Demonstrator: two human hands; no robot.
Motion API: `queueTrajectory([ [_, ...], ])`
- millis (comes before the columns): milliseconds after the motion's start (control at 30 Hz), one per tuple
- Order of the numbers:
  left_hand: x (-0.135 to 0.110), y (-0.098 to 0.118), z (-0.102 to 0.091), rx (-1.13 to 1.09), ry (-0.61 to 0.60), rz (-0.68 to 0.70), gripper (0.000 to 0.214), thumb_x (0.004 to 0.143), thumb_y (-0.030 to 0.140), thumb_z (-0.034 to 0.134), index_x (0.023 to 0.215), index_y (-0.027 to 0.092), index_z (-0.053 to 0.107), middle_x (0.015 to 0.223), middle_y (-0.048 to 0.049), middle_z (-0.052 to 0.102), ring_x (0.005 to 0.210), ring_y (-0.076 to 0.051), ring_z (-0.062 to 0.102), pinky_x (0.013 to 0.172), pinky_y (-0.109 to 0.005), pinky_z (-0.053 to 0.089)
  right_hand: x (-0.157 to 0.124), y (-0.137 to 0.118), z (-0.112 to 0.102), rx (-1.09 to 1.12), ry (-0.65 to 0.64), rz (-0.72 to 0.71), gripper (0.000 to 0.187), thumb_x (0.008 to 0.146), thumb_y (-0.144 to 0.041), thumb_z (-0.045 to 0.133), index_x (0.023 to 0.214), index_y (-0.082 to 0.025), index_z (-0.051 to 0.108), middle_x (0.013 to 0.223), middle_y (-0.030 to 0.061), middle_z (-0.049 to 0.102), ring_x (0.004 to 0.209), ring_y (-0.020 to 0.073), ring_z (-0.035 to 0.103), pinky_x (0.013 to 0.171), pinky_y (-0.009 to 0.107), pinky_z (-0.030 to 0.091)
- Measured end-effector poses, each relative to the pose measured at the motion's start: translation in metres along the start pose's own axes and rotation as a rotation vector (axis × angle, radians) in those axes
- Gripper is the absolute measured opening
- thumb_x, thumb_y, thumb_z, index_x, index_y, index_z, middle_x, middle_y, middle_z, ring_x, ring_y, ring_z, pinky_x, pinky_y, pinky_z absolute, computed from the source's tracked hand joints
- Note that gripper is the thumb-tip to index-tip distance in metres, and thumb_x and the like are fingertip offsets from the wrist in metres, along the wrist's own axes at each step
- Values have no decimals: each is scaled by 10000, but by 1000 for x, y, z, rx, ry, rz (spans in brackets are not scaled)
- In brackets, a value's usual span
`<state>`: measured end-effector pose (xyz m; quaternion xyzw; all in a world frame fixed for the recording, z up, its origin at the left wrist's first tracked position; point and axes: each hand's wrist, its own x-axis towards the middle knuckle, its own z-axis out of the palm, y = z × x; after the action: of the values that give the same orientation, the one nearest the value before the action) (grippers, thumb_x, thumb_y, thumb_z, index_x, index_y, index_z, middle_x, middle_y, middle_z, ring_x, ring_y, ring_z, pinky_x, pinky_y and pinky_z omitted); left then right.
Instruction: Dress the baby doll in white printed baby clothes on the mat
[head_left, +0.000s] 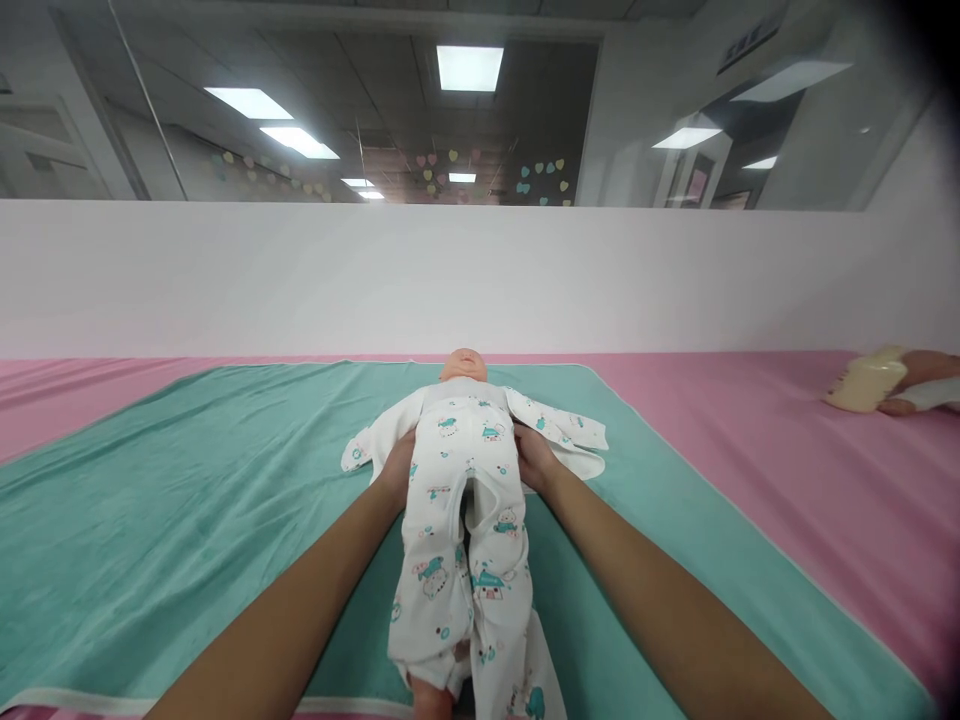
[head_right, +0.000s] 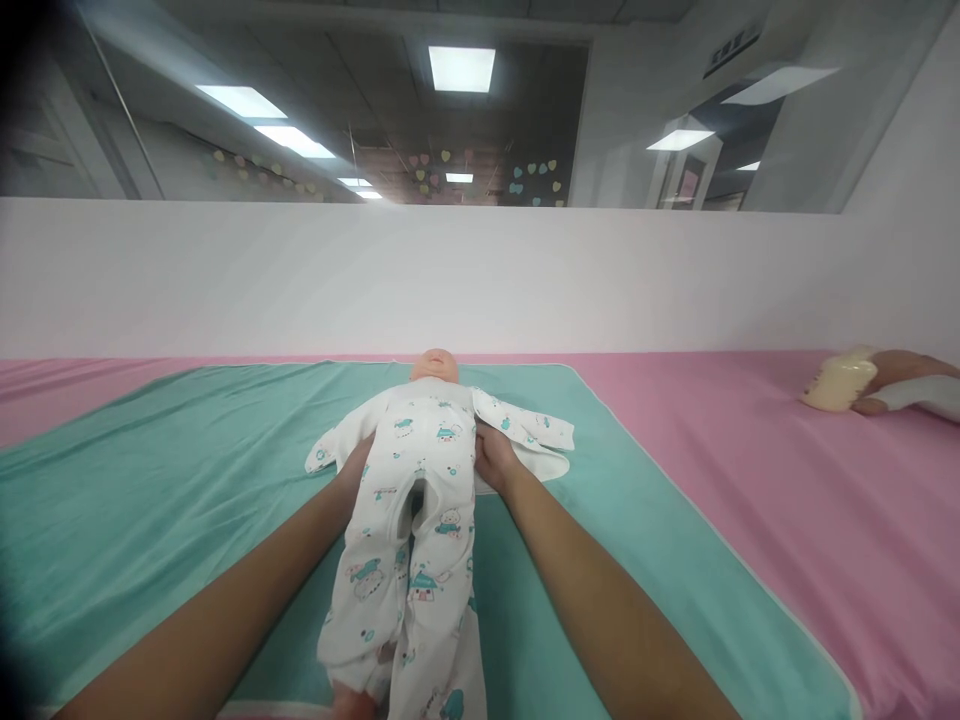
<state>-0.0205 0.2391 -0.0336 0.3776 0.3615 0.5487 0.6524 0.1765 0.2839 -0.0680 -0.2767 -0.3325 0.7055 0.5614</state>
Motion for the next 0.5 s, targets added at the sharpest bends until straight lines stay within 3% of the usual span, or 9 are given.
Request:
queueTrajectory([
  [100, 1, 0, -1, 35, -24, 27, 303, 577, 188, 706, 877, 167, 677, 795, -39, 690, 733, -213, 627, 684, -303, 489, -1, 2, -2, -75, -10, -38, 323, 653, -128, 613, 971, -183, 622, 772, 34, 696, 795, 214, 664, 738, 338, 540],
  [333, -5, 2, 0, 135, -104, 104, 286, 615, 214, 719, 882, 122, 676, 835, -75, 684, 825, -238, 596, 733, -318, 459, -12, -10, -13, -238, -227, -17, 448, 586, -136, 712, 1022, -192, 630, 906, 52, 700, 877, 217, 650, 803, 350, 520],
  [500, -15, 9, 7, 152, -109, 214, 250, 615, 180, 712, 855, 114, 683, 809, -59, 678, 814, -230, 569, 729, -296, 439, -15, -9, -7, -274, -155, -15, 442, 583, -152, 736, 1009, -211, 637, 868, 41, 704, 876, 214, 644, 816, 369, 509],
])
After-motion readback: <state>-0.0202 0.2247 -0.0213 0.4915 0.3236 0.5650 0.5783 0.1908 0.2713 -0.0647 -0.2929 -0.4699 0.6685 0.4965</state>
